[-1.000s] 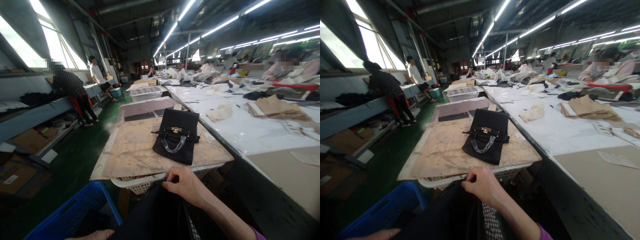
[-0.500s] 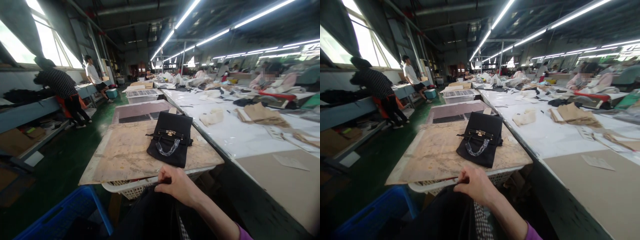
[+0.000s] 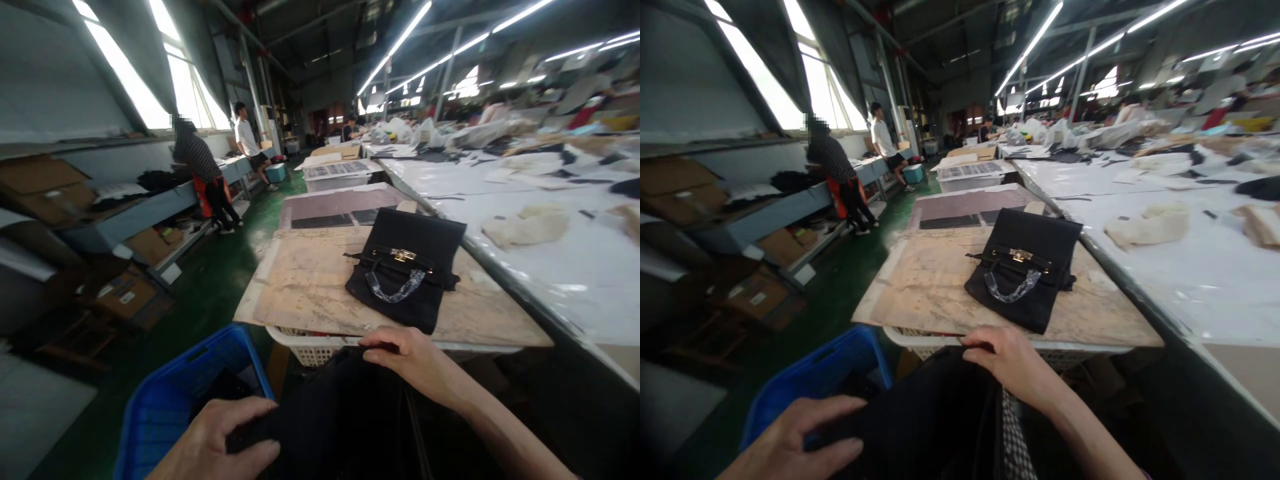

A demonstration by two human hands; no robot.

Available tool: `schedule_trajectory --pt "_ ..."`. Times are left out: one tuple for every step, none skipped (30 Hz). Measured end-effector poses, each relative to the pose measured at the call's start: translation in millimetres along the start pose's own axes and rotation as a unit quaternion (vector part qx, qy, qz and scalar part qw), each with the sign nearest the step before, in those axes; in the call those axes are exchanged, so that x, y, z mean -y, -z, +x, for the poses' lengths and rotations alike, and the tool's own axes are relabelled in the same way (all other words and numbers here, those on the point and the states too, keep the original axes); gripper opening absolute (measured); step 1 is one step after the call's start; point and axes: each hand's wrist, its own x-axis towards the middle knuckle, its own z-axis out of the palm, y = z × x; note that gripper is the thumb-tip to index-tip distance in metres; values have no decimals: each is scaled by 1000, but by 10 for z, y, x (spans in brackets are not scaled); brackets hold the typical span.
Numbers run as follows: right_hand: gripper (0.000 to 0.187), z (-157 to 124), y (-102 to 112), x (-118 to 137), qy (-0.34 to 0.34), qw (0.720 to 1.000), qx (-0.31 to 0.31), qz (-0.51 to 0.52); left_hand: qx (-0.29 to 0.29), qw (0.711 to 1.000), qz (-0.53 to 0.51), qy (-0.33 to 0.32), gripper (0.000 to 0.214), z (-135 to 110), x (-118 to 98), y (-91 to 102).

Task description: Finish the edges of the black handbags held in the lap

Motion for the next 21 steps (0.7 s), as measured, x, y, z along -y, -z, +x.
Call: schedule_trajectory --pt "17 16 -7 -10 11 1000 6 -10 -4 1000 -12 22 21 -11 -34 -2" --pt "19 31 -16 -24 20 1000 10 -18 -10 999 -31 40 21 -21 -53 -7" --pt "20 44 -24 -42 26 999 13 -24 -13 997 -53 53 20 -32 -59 -17" --pt "20 52 -33 -62 29 999 14 -28 -11 995 -75 62 20 -45 -54 -30" --pt "20 57 -41 -82 30 999 15 -31 -12 993 -94 66 21 -60 -40 -47" --pt "20 59 -48 -102 30 999 14 -34 -14 992 -110 67 21 -77 -20 -67" --pt "20 57 -54 -121 29 999 13 -35 -19 990 -125 68 23 -95 2 -90" --pt "21 53 -59 -138 28 999 12 -35 -27 988 -137 67 24 -113 24 -116" --pt "21 47 -64 -153 27 999 10 -32 -40 986 -145 65 27 -129 43 -144" --pt "22 40 -68 -163 25 999 6 -29 -54 985 -153 62 30 -142 59 -173" --pt "22 33 -70 -169 23 999 3 -24 -67 983 -160 58 33 -152 71 -202" --pt "22 27 -71 -171 21 1000 1 -19 -80 981 -166 56 35 -157 81 -232" --pt "23 21 -69 -168 20 1000 1 -16 -91 980 -168 52 35 -157 88 -260" --pt "23 16 -63 -162 18 1000 2 -15 -98 980 -164 49 34 -153 95 -287" --pt "22 13 -53 -154 19 1000 4 -17 -104 982 -150 47 32 -144 102 -311" --pt "22 11 -37 -145 22 1000 7 -21 -108 985 -124 48 30 -133 112 -330" --pt "22 11 -18 -136 25 999 11 -27 -110 988 -91 50 27 -119 125 -345" --pt "22 13 5 -128 29 999 16 -33 -110 991 -56 50 26 -105 139 -352" --pt "21 18 30 -121 32 999 22 -37 -110 993 -22 48 27 -91 155 -351" --pt "21 24 55 -115 33 998 30 -38 -112 993 7 43 31 -80 170 -342" --pt "20 32 80 -108 30 998 39 -38 -114 993 25 34 37 -70 181 -324"
